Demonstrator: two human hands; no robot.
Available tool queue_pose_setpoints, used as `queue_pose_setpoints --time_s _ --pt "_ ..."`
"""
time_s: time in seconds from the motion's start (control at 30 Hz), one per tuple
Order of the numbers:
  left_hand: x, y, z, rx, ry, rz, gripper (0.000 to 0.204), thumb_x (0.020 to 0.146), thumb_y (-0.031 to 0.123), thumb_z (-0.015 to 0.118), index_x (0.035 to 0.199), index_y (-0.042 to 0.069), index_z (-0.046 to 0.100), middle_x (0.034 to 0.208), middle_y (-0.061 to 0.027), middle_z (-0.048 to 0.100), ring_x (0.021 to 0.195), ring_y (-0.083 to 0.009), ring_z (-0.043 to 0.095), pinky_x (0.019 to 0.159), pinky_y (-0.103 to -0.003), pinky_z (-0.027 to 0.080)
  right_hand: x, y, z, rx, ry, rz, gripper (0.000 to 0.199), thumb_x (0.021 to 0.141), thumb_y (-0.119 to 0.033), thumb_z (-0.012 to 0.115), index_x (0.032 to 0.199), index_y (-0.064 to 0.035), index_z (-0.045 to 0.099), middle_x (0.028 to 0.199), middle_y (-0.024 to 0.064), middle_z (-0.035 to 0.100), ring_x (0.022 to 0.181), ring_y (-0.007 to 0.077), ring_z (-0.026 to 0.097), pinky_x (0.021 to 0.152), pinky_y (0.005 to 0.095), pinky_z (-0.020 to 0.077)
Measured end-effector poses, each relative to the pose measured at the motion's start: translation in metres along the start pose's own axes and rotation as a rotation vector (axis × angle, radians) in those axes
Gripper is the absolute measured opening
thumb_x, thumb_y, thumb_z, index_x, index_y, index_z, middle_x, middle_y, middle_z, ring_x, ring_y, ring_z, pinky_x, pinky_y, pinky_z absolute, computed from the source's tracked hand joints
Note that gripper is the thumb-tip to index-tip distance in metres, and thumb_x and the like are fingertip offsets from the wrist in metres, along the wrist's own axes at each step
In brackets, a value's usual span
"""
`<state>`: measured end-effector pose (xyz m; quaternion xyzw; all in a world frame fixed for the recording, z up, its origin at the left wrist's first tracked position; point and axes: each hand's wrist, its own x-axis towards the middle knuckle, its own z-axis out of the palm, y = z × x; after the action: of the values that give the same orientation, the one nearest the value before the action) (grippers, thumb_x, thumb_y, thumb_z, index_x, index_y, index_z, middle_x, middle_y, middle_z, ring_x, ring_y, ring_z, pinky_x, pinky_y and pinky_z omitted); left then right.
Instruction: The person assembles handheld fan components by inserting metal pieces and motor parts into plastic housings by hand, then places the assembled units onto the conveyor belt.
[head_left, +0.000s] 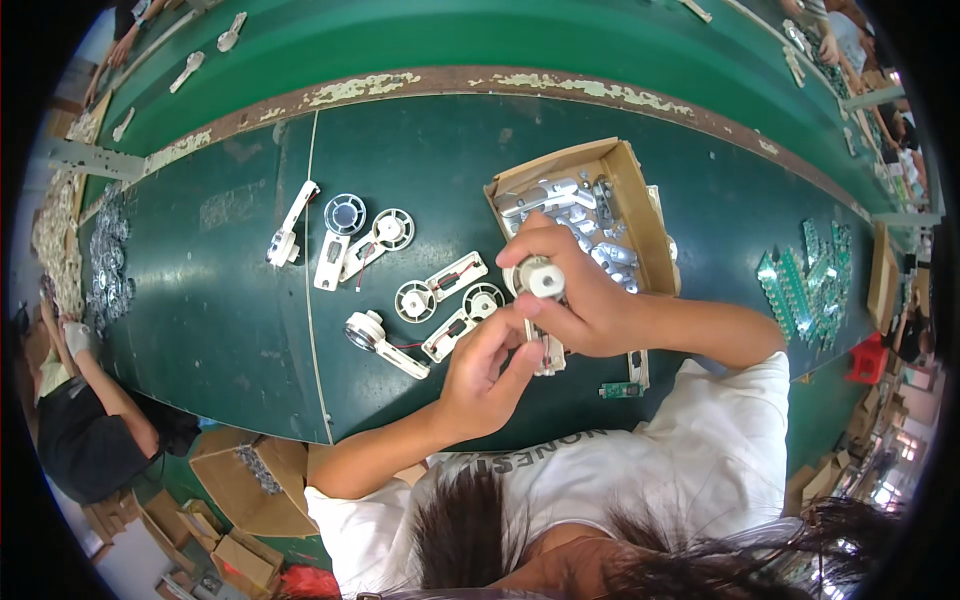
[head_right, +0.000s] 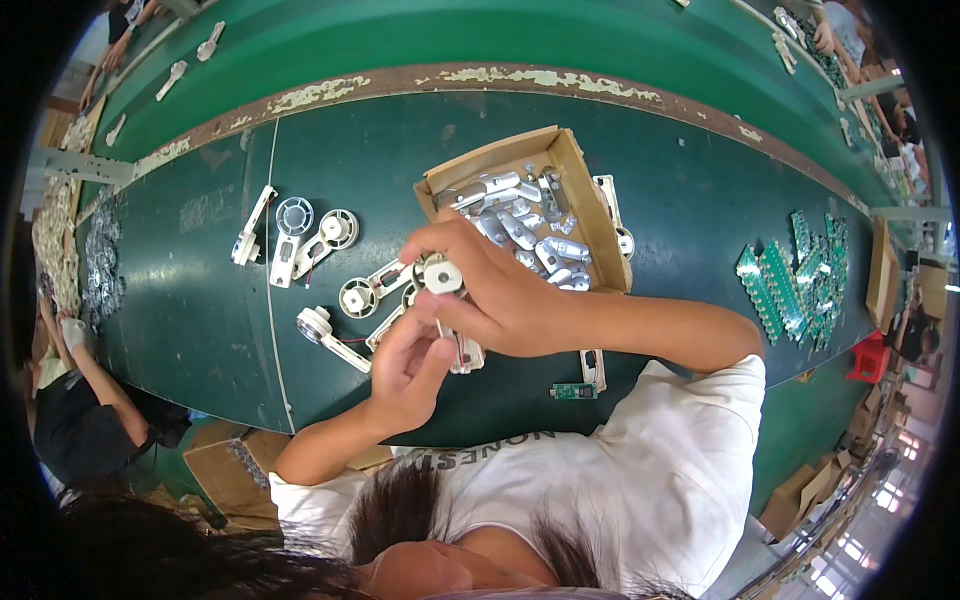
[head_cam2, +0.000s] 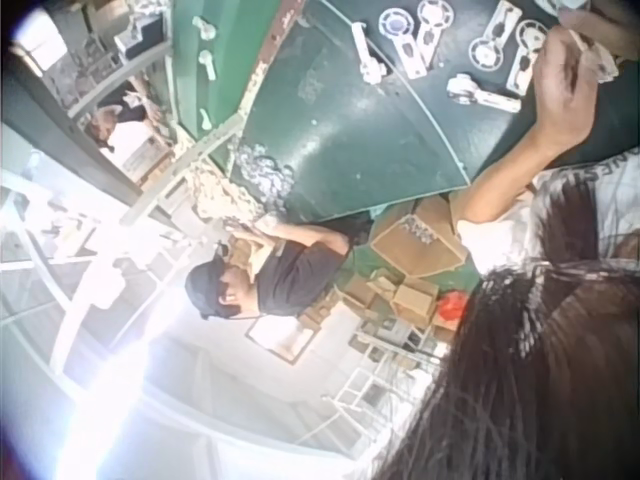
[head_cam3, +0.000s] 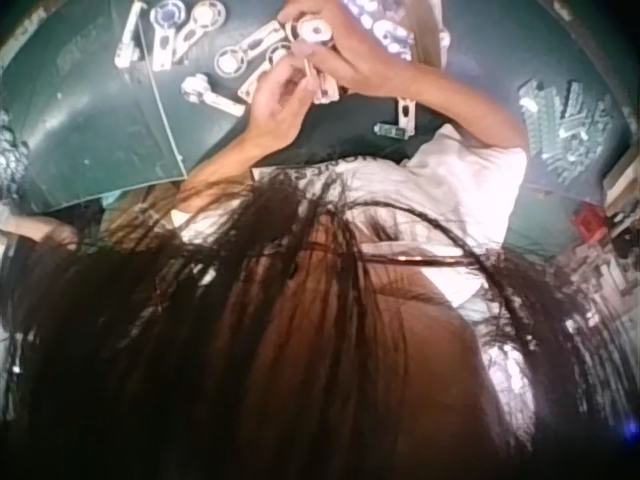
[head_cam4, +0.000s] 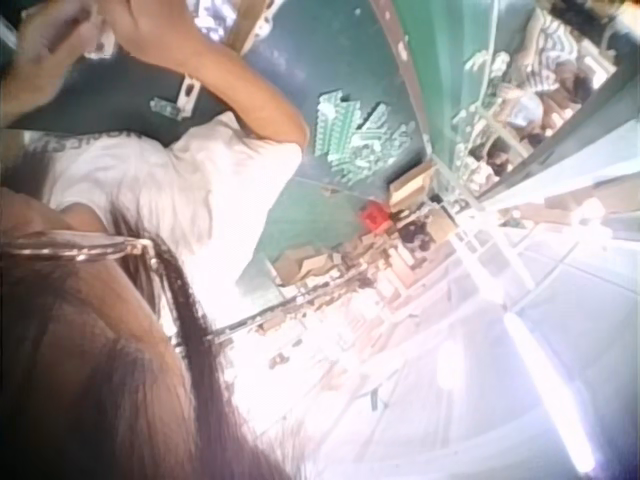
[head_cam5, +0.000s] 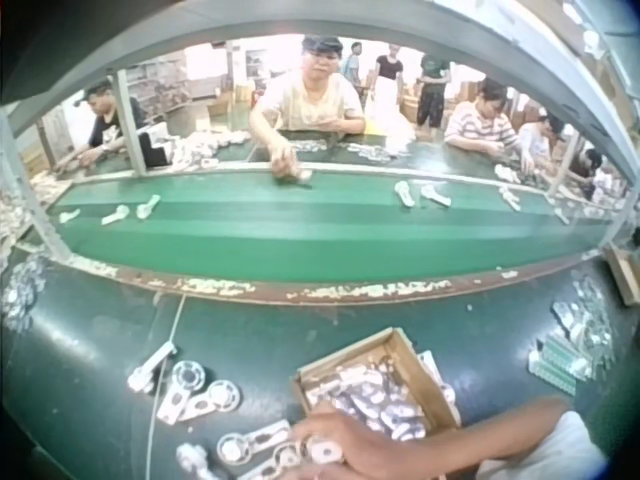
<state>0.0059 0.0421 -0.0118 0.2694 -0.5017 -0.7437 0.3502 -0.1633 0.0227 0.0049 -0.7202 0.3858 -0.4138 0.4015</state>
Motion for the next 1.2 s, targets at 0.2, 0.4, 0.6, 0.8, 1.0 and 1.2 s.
queue_pose_setpoints --time_s 0.2,0.4,0.6,0.8,1.0,1.2 --pt "0.008 0.017 -0.011 -0.049 -0.1 -0.142 0.015 0.09 0.005 0.051 0.1 -0.006 0.052 0.083 -0.0054 0.06 0.073 -0.0094 0.057 0.067 -0.023 0.049 0.002 -0.009 -0.008 0.021 -0.064 0.219 0.037 0.088 -0.019 0.053 0.118 -0.0032 0.036 0.108 0.0149 0.044 0.091 0.0254 0.046 0.081 0.035 0.0388" --pt "0.009 0.014 -0.015 -0.122 -0.07 -0.281 0.019 0.092 0.008 0.049 0.103 -0.006 0.053 0.091 -0.0093 0.062 0.082 -0.014 0.061 0.072 -0.028 0.055 -0.016 -0.021 -0.023 -0.487 0.261 -0.167 0.041 0.07 -0.011 0.071 0.106 -0.0069 0.052 0.108 0.0139 0.048 0.095 0.0275 0.048 0.075 0.0384 0.0399" --pt "0.012 0.016 -0.013 -0.021 -0.03 -0.242 0.023 0.091 0.008 0.048 0.109 -0.006 0.053 0.098 -0.0107 0.061 0.087 -0.0155 0.061 0.07 -0.029 0.056 -0.027 -0.022 -0.006 -0.694 0.326 -0.2 0.025 0.059 -0.009 0.073 0.081 -0.0088 0.062 0.099 0.0092 0.053 0.088 0.0252 0.051 0.071 0.0374 0.0369" --pt "0.013 0.013 -0.012 -0.017 -0.031 -0.189 0.031 0.093 0.007 0.046 0.122 -0.004 0.047 0.102 -0.0121 0.061 0.089 -0.017 0.061 0.074 -0.029 0.055 -0.032 -0.015 -0.003 -0.71 0.235 -0.13 0.028 0.061 -0.014 0.076 0.086 -0.0102 0.063 0.099 0.0101 0.05 0.085 0.024 0.05 0.069 0.0351 0.0391" --pt "0.014 0.017 -0.014 -0.071 -0.063 -0.225 0.035 0.093 0.007 0.044 0.127 -0.002 0.043 0.106 -0.0126 0.059 0.093 -0.0172 0.06 0.078 -0.029 0.054 -0.03 -0.012 -0.001 -0.679 0.268 -0.145 0.033 0.064 -0.016 0.077 0.092 -0.0063 0.063 0.098 0.0111 0.046 0.081 0.0214 0.049 0.06 0.0294 0.0415" --pt "0.011 0.014 -0.014 -0.12 -0.055 -0.237 0.033 0.094 0.008 0.044 0.124 -0.003 0.045 0.108 -0.0119 0.059 0.094 -0.0163 0.059 0.079 -0.028 0.053 -0.036 -0.007 0.001 -0.708 0.279 -0.209 0.035 0.064 -0.019 0.078 0.092 -0.0055 0.062 0.094 0.0098 0.042 0.078 0.0225 0.047 0.062 0.0313 0.0417"
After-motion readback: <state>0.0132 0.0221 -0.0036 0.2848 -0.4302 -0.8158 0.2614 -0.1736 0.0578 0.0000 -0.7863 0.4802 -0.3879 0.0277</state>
